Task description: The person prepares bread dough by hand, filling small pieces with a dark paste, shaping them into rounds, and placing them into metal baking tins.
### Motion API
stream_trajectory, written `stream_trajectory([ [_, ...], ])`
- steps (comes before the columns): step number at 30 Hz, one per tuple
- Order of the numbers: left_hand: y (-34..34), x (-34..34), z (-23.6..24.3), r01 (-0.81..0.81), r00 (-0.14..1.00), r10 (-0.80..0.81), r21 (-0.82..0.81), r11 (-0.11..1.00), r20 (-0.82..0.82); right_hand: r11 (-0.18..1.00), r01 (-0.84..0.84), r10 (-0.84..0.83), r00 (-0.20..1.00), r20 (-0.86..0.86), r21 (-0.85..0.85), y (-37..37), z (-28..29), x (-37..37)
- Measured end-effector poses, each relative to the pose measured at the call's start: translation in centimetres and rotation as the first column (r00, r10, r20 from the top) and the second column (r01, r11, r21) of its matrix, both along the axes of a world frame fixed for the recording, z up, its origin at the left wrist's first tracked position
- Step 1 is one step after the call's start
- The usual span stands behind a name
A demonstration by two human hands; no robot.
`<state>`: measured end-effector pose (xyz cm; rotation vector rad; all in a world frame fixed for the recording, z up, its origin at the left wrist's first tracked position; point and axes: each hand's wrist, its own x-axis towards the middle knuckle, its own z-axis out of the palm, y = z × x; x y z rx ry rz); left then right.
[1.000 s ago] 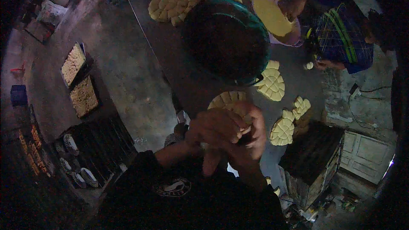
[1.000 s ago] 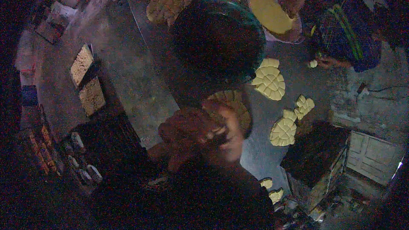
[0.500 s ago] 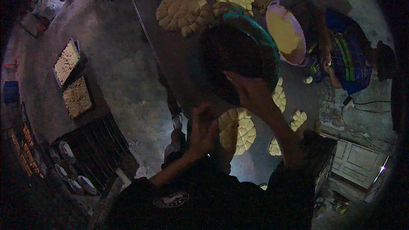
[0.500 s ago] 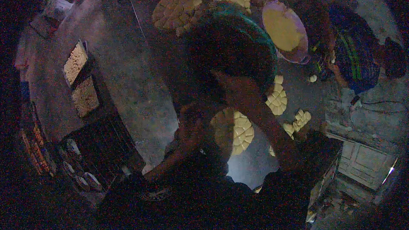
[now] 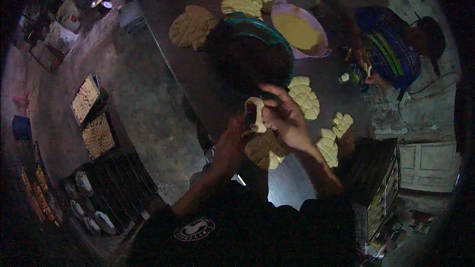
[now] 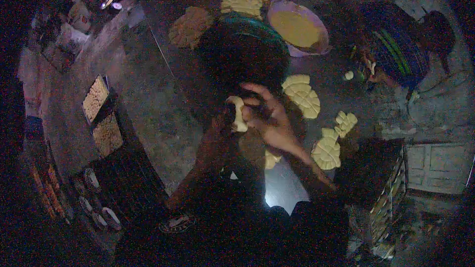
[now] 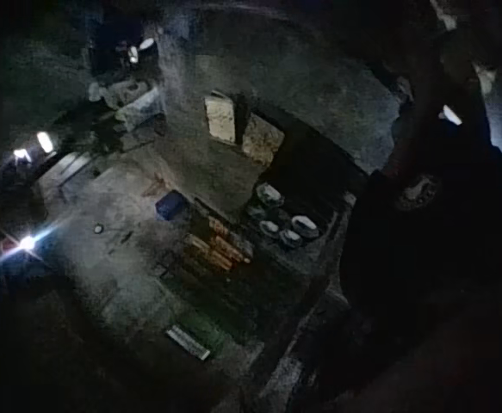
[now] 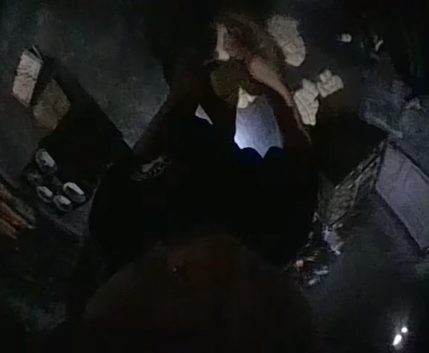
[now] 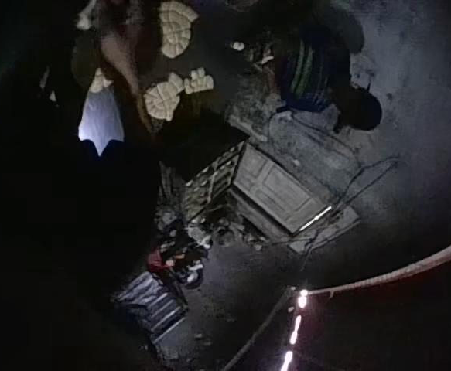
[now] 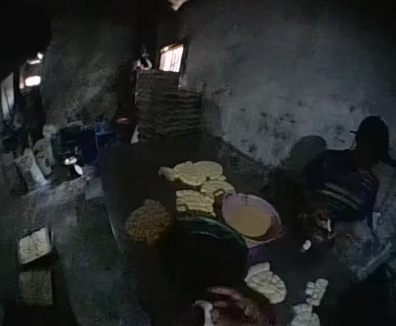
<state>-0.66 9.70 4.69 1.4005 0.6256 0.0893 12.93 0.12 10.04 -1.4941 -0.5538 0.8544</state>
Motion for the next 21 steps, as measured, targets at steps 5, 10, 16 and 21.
stream_trajectory([
  [5, -6.4, -2.4, 4.8, 0.403, 0.899, -0.424, 0.589, 0.701, -0.111, 0.939, 0.215, -0.279, 0.933, 0.228, 0.269, -11.2, 1.3, -5.9],
  [10, -14.8, -4.5, 5.3, 0.286, 0.864, -0.234, -0.051, 0.957, 0.446, 0.969, 0.225, -0.216, 0.585, 0.782, 0.099, -21.1, 5.5, -11.2],
  [16, -23.0, -7.3, 6.8, 0.574, 0.746, -0.264, -0.388, 0.721, 0.612, 0.909, 0.374, -0.311, 0.320, 0.895, 0.182, -30.6, 4.4, -18.2],
  [21, -29.4, -9.2, 6.9, 0.605, 0.749, -0.242, -0.490, 0.627, 0.616, 0.883, 0.446, -0.274, 0.238, 0.932, 0.146, -36.9, 4.5, -23.1],
])
